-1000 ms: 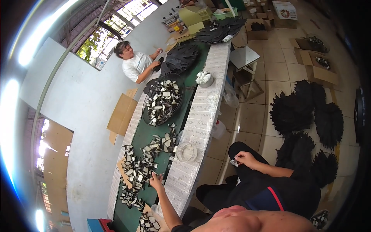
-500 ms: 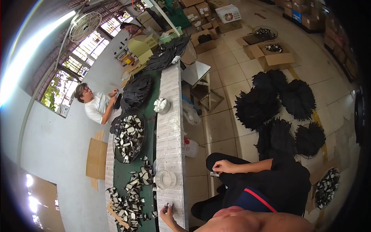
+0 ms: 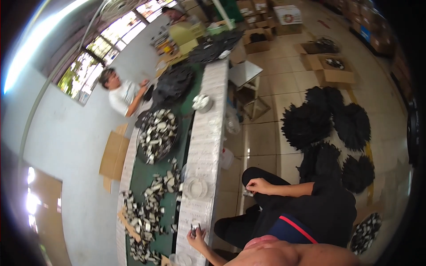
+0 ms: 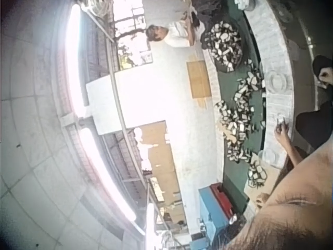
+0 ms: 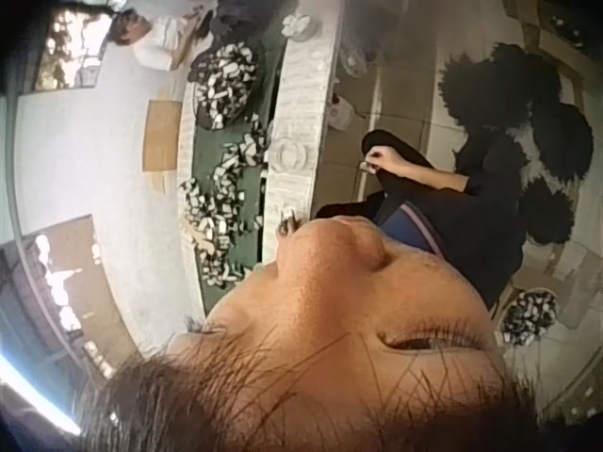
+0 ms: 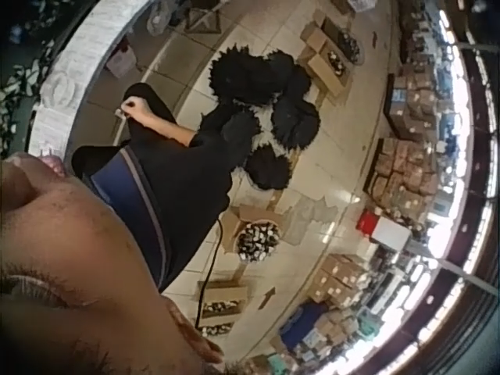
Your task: The recorder is assembling small shoe components by applying adhesive or small parts to the main component.
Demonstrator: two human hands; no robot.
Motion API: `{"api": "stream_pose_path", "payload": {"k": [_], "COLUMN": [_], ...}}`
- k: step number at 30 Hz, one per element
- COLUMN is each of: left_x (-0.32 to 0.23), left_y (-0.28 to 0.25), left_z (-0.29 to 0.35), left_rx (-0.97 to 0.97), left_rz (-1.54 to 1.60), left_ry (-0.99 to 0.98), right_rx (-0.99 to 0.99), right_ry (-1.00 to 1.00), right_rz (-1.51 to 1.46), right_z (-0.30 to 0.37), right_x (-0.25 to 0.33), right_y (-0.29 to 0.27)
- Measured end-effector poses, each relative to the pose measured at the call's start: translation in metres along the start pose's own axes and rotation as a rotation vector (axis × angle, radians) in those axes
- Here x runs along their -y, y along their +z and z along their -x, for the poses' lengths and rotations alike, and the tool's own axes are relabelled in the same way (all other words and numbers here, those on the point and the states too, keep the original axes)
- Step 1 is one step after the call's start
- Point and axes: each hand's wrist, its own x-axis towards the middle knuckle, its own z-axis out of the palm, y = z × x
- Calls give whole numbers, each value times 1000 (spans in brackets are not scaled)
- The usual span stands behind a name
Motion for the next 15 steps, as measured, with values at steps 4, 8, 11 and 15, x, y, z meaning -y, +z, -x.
{"api": "stream_pose_path", "payload": {"k": [4,8,11,15], "left_x": [8,-5,-10,-14], "left_y": [15,39,50,59], "left_z": [33,74,84,86], "left_rx": [-33,-73,-66,-36], "left_rz": [130,208,249,249], "left_ry": [34,24,-5,-8], "right_rx": [34,89,151,228], "right_ry": [77,77,80,115], "right_rz": [-95,-152,-109,-126], "right_z": [-4,0,11,26], "right_x": [-4,-5,10,27], "right_y": [3,12,15,15]}}
